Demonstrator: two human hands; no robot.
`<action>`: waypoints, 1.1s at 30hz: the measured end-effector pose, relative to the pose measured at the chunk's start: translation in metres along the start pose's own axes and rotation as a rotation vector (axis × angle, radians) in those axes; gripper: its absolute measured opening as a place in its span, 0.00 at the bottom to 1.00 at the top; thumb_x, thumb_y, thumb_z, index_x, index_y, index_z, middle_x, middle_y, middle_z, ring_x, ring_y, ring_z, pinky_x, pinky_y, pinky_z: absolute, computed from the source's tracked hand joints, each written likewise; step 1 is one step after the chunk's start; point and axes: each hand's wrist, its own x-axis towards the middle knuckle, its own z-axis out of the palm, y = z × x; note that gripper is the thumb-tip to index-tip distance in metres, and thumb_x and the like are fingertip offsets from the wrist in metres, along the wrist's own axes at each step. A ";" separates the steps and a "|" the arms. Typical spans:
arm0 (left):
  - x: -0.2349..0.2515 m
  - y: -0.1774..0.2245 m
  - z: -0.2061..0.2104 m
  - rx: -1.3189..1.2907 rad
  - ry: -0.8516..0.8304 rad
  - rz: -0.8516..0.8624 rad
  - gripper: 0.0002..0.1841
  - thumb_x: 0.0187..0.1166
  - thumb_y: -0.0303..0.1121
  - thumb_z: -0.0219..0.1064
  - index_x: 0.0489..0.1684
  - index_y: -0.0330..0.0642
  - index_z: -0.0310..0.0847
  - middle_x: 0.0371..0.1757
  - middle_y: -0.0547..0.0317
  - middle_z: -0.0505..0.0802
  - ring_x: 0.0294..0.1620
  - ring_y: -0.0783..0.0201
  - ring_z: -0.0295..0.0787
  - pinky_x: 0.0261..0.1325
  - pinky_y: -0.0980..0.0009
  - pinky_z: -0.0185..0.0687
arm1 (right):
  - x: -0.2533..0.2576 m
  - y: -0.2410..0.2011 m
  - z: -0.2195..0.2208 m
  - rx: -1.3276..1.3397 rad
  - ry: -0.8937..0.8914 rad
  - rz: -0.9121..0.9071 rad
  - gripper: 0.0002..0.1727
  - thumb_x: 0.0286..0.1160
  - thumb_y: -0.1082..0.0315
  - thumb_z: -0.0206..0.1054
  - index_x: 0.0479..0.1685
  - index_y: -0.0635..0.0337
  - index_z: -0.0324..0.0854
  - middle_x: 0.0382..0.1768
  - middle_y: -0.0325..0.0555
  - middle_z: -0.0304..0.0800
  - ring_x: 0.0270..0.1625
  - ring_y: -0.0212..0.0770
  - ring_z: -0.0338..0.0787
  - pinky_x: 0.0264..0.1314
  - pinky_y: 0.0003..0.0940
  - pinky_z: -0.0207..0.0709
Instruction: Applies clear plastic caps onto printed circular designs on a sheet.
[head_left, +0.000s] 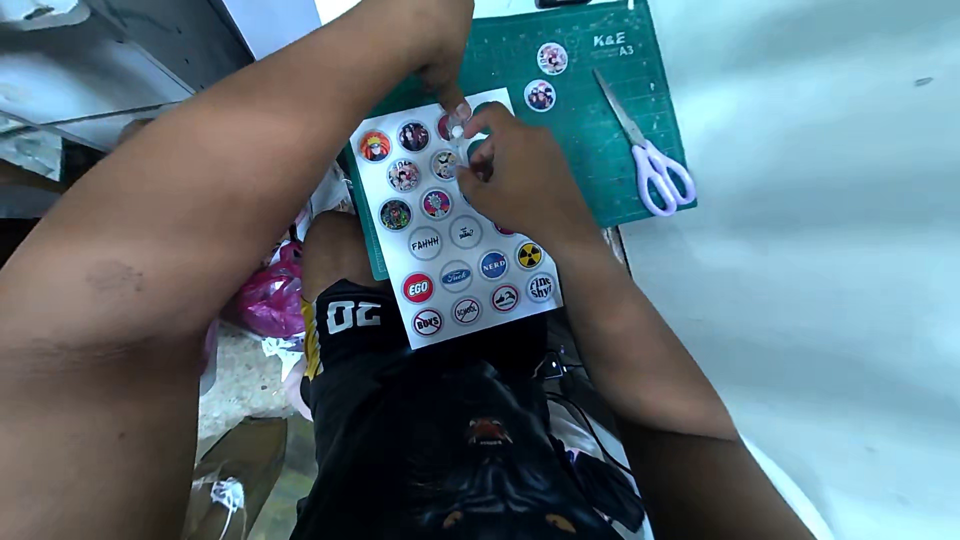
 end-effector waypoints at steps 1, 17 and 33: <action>0.000 0.001 0.000 0.003 0.007 0.001 0.28 0.63 0.54 0.84 0.30 0.33 0.85 0.36 0.42 0.87 0.43 0.45 0.85 0.46 0.42 0.76 | 0.000 -0.002 0.004 0.033 -0.004 -0.024 0.24 0.75 0.62 0.71 0.70 0.52 0.76 0.43 0.38 0.96 0.38 0.39 0.95 0.42 0.47 0.89; -0.021 0.018 -0.001 -0.038 0.126 0.007 0.31 0.62 0.46 0.86 0.52 0.27 0.83 0.56 0.30 0.88 0.60 0.30 0.84 0.57 0.27 0.75 | 0.084 0.060 -0.100 0.203 0.145 -0.154 0.15 0.80 0.56 0.71 0.58 0.52 0.89 0.50 0.37 0.93 0.47 0.28 0.91 0.54 0.30 0.87; -0.065 0.060 0.027 -0.077 0.427 -0.051 0.07 0.80 0.21 0.61 0.43 0.31 0.86 0.45 0.33 0.91 0.50 0.32 0.90 0.41 0.38 0.81 | 0.079 0.064 -0.074 0.032 -0.124 -0.287 0.09 0.77 0.61 0.73 0.49 0.53 0.92 0.40 0.40 0.93 0.39 0.35 0.89 0.49 0.43 0.84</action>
